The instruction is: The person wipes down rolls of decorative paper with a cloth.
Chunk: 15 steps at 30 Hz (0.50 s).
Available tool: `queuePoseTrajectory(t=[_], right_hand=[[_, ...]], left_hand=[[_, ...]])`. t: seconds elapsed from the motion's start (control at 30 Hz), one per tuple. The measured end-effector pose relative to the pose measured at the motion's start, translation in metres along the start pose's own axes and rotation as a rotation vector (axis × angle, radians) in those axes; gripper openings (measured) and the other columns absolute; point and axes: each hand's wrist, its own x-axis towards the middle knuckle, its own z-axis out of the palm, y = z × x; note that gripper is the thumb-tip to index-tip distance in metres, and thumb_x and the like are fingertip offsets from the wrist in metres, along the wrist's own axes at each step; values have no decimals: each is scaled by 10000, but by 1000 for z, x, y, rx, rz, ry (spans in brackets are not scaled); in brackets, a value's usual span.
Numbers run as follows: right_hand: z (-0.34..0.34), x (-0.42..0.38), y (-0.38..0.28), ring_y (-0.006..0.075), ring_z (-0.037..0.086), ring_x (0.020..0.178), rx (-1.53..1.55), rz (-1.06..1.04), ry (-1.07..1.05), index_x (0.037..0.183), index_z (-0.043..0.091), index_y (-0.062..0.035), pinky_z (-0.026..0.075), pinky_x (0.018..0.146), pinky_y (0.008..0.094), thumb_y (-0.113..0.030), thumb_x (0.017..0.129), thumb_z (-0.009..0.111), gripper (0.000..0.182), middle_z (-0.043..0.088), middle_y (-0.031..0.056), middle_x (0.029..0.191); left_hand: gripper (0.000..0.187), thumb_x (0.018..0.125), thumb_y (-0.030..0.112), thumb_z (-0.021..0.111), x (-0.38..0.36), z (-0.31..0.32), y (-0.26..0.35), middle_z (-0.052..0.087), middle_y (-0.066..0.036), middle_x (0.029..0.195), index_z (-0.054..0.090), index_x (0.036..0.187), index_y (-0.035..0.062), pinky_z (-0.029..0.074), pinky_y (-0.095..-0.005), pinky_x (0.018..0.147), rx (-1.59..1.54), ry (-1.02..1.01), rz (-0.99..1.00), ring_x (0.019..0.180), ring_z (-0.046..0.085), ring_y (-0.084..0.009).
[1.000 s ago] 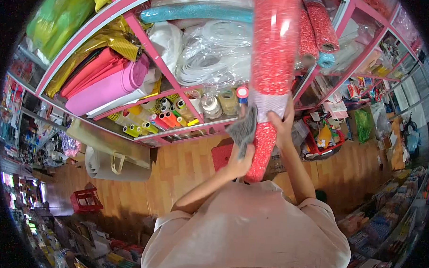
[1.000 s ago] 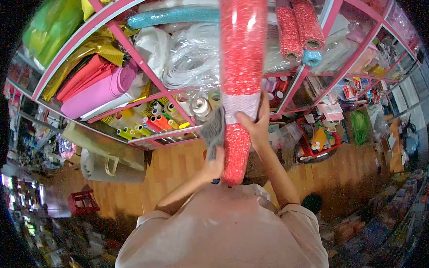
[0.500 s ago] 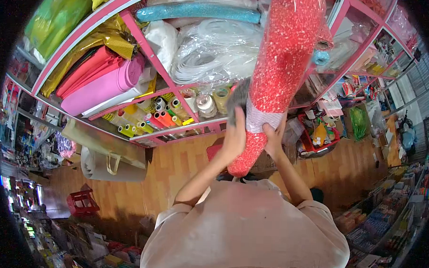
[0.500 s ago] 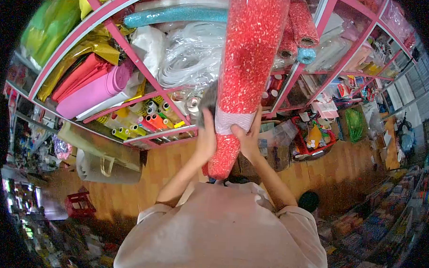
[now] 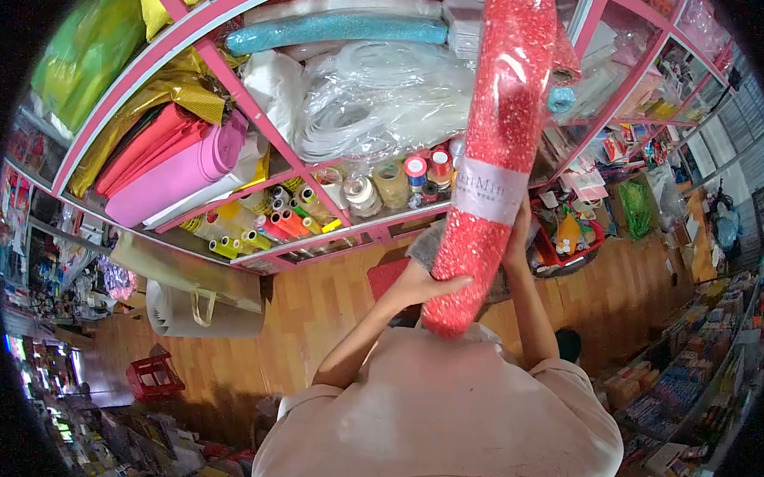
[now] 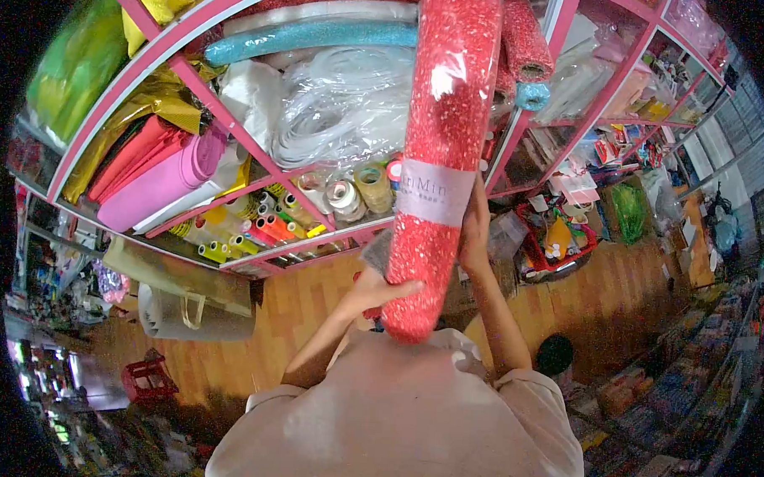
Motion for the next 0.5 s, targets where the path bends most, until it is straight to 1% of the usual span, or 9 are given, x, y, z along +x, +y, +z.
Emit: queuePoseTrajectory(t=[0.03, 0.07, 0.13, 0.2, 0.27, 0.3, 0.37, 0.43, 0.5], right_hand=[[27, -5, -33, 286, 385, 1279, 84, -196, -67, 1457, 160, -83, 327, 1050, 431, -664, 777, 539, 971, 342, 127, 1410], [29, -5, -54, 286, 385, 1279, 86, -194, -71, 1457, 160, -83, 327, 1050, 431, -664, 777, 539, 971, 342, 127, 1410], [25, -6, -75, 272, 360, 1290, 247, -170, -353, 1477, 23, -141, 357, 1011, 420, -638, 788, 557, 1004, 307, 115, 1423], [22, -8, -73, 279, 380, 1270, 314, -161, -334, 1477, 34, -157, 376, 990, 427, -583, 781, 618, 1004, 316, 111, 1413], [24, -15, -63, 293, 368, 1290, 253, 12, -165, 1453, 102, -93, 341, 1040, 442, -588, 715, 679, 1060, 311, 139, 1421], [25, -18, -58, 293, 368, 1290, 252, 13, -163, 1453, 102, -93, 341, 1040, 442, -588, 715, 679, 1060, 311, 139, 1421], [28, -22, -45, 236, 360, 1276, 618, 234, -3, 1466, 48, -121, 314, 1040, 375, -226, 879, 616, 823, 290, 106, 1425], [25, -45, -10, 222, 329, 1291, 407, 161, -95, 1464, 43, -102, 281, 1056, 362, -165, 891, 581, 789, 270, 109, 1436], [32, -62, -4, 208, 299, 1306, 197, 94, -189, 1463, 38, -82, 249, 1072, 349, -105, 903, 547, 756, 251, 111, 1446]], left_hand=[[877, 663, 293, 806, 4, -8, 3, 384, -174, 1360, 347, 1344, -16, 250, -376, 1070, 175, 75, 70, 1278, 354, -272], [841, 667, 295, 802, 8, -18, 8, 419, -172, 1334, 378, 1326, -13, 287, -378, 1051, 352, 151, 140, 1251, 394, -272], [776, 668, 292, 800, 11, -36, 28, 488, -180, 1274, 436, 1287, -1, 350, -394, 1011, 498, 163, 197, 1187, 464, -307], [718, 662, 279, 797, 10, -43, 48, 526, -179, 1235, 482, 1247, 5, 370, -409, 997, 629, 162, 189, 1153, 487, -340], [706, 655, 298, 796, 12, -39, 53, 534, -187, 1223, 504, 1225, -1, 371, -422, 985, 726, 161, 246, 1137, 484, -361], [630, 707, 305, 752, 14, -35, 53, 537, -189, 1213, 516, 1205, 0, 367, -426, 975, 801, 163, 275, 1123, 485, -366], [557, 760, 313, 708, 22, -26, 55, 540, -192, 1203, 528, 1185, 1, 364, -429, 966, 876, 167, 309, 1109, 487, -371], [420, 886, 322, 550, 37, -15, 57, 539, -208, 1183, 533, 1155, 0, 352, -443, 951, 822, 159, 287, 1087, 476, -398], [395, 916, 315, 490, 52, -8, 68, 536, -218, 1175, 530, 1147, -2, 347, -449, 951, 702, 185, 227, 1084, 472, -408]])
